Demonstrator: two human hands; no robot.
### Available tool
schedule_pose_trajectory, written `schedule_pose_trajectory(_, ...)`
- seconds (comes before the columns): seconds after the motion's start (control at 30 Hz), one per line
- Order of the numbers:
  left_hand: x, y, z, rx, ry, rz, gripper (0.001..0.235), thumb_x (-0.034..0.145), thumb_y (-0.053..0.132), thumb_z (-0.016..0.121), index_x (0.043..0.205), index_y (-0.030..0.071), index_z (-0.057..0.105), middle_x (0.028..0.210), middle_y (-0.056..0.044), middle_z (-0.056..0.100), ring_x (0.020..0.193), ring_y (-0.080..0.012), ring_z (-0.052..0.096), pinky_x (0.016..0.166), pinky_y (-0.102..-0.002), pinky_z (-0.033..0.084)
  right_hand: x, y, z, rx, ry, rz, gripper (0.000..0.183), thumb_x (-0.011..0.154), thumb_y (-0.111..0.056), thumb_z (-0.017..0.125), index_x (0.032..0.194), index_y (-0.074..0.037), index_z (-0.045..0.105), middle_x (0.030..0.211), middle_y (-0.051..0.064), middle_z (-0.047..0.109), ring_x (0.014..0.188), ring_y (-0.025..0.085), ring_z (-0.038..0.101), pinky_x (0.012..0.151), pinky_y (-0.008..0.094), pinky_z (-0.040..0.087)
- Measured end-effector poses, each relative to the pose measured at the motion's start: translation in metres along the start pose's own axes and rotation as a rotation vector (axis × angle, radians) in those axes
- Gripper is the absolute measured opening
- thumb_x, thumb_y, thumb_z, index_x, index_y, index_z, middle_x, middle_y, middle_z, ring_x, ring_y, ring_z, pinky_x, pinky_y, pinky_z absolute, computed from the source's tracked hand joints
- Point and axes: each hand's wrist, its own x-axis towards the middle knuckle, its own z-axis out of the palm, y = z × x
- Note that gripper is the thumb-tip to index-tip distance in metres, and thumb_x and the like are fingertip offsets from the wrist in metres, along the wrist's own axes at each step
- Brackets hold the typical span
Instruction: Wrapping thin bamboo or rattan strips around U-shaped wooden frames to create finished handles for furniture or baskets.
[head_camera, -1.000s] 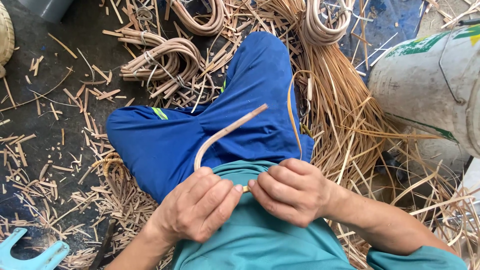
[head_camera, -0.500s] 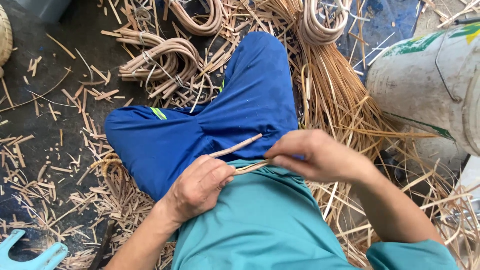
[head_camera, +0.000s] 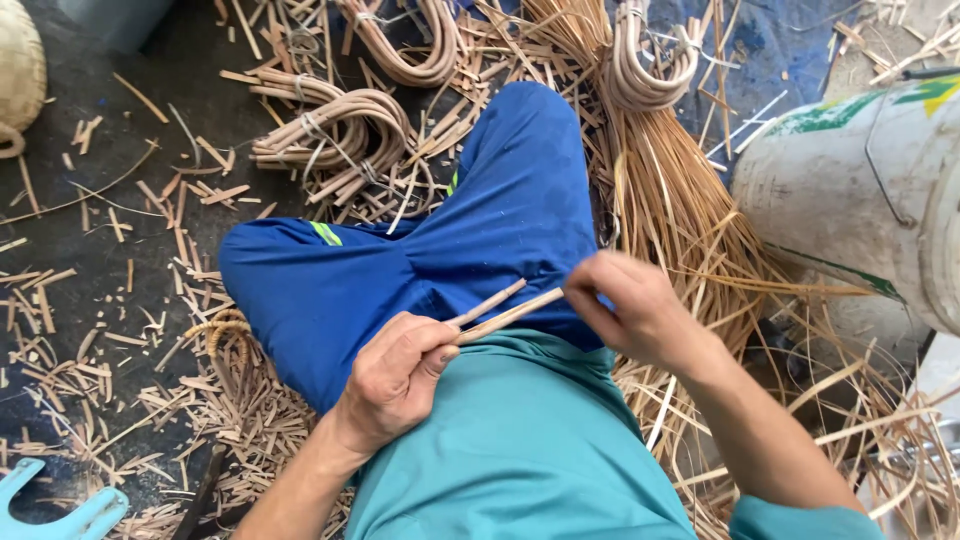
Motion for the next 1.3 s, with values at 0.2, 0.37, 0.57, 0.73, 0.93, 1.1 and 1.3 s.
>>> schedule_pose_trajectory(0.2,0.011,0.006,0.003,-0.099,0.123,-0.128,0.016,0.095,-0.001,0.071,0.110,-0.001,0.064,0.093,-0.011,0.069,0.079,-0.0241,0.068,0.070,-0.033,0.056,-0.004,-0.025,-0.006,0.346,0.132,0.128,0.011,0.094,-0.007,0.070,0.103,-0.003,0.065,0.097,0.010,0.069,0.090,0.022,0.071,0.079,0.029,0.056)
schedule_pose_trajectory(0.37,0.020,-0.005,0.015,-0.014,0.113,-0.024,0.017,0.095,0.001,0.072,0.109,0.001,0.064,0.094,-0.012,0.068,0.082,-0.0275,0.066,0.073,-0.035,0.055,0.004,-0.015,-0.003,0.486,0.038,0.494,0.022,0.086,-0.008,0.077,0.107,-0.004,0.076,0.096,0.002,0.077,0.074,0.013,0.068,0.062,0.026,0.052)
schedule_pose_trajectory(0.57,0.012,-0.005,0.021,-0.056,0.092,-0.144,0.013,0.095,0.001,0.071,0.106,0.002,0.065,0.094,-0.010,0.070,0.081,-0.0256,0.067,0.072,-0.033,0.055,0.000,-0.015,0.014,0.358,0.042,0.420,0.010,0.087,-0.011,0.081,0.094,-0.007,0.076,0.081,0.004,0.065,0.072,0.013,0.064,0.064,0.028,0.052)
schedule_pose_trajectory(0.73,0.011,-0.004,0.020,-0.073,0.118,-0.292,0.010,0.095,0.001,0.070,0.104,0.002,0.066,0.091,-0.010,0.070,0.078,-0.0215,0.068,0.071,-0.031,0.056,0.011,-0.027,0.018,0.393,0.060,0.359,0.014,0.087,-0.012,0.078,0.098,-0.004,0.074,0.085,0.003,0.067,0.078,0.014,0.065,0.069,0.028,0.053)
schedule_pose_trajectory(0.93,0.011,-0.004,0.022,-0.103,0.107,-0.332,0.009,0.096,0.003,0.069,0.104,0.002,0.066,0.091,-0.009,0.070,0.078,-0.0190,0.069,0.072,-0.030,0.057,0.009,-0.021,0.042,0.908,0.013,0.579,0.020,0.092,-0.015,0.075,0.107,-0.001,0.077,0.090,0.000,0.069,0.079,0.007,0.058,0.068,0.025,0.048)
schedule_pose_trajectory(1.1,0.009,-0.005,0.023,-0.089,0.147,-0.362,0.009,0.096,0.004,0.069,0.104,0.002,0.066,0.092,-0.009,0.070,0.080,-0.0196,0.070,0.073,-0.030,0.057,0.011,-0.030,0.051,0.960,-0.006,0.763,0.016,0.090,-0.017,0.080,0.090,-0.001,0.080,0.073,0.001,0.064,0.067,0.006,0.052,0.058,0.026,0.042)
schedule_pose_trajectory(1.3,0.009,-0.006,0.027,-0.115,0.146,-0.367,0.010,0.096,0.004,0.069,0.105,0.002,0.066,0.093,-0.009,0.070,0.080,-0.0199,0.070,0.073,-0.030,0.057,0.024,-0.056,0.029,0.612,-0.073,0.502,0.012,0.086,-0.014,0.076,0.083,-0.003,0.076,0.078,0.003,0.071,0.074,0.010,0.065,0.065,0.028,0.052)
